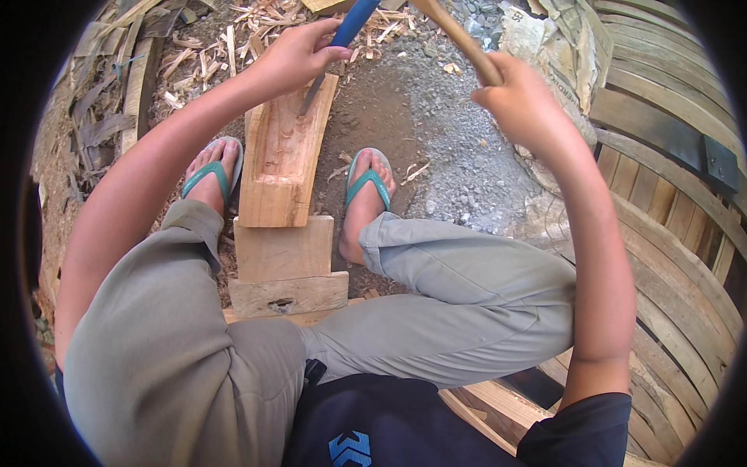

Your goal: The person chisels a rectangular slot into a block of wood using a hammer and a chisel, then sets the tools aside and handles the wood block.

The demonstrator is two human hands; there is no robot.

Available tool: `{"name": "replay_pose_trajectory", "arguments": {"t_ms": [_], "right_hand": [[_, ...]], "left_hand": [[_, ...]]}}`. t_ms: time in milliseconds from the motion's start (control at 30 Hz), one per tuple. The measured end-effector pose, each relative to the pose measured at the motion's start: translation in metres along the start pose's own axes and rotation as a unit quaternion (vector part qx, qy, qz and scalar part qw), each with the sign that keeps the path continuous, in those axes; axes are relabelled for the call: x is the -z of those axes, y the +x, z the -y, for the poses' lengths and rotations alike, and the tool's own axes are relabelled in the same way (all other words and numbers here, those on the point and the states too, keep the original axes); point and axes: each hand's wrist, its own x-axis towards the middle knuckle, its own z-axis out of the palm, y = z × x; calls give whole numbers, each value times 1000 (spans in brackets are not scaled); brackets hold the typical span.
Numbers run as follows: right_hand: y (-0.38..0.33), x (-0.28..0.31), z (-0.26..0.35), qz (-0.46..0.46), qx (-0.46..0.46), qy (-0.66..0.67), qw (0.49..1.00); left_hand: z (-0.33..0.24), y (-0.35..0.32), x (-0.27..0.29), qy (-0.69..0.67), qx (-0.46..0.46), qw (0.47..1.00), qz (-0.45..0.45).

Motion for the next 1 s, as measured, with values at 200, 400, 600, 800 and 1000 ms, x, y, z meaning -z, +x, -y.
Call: {"name": "replay_pose_trajectory", "arguments": {"t_ms": [200, 400, 600, 800, 1000], "right_hand": [[0, -6, 4, -99, -8, 88, 991], [0, 5, 6, -59, 11, 3, 998], [3, -12, 2, -133, -20, 102, 986], [7, -3, 1, -24, -17, 42, 999], [12, -24, 2, -15, -31, 64, 997]], "left_hand": [[10, 2, -10, -26, -19, 998, -53], [10, 2, -7, -20, -35, 999, -33], [6, 4, -6, 9, -38, 999, -27], [10, 5, -8, -2, -1, 1000, -19], [9, 5, -10, 7, -3, 1000, -29]]}}
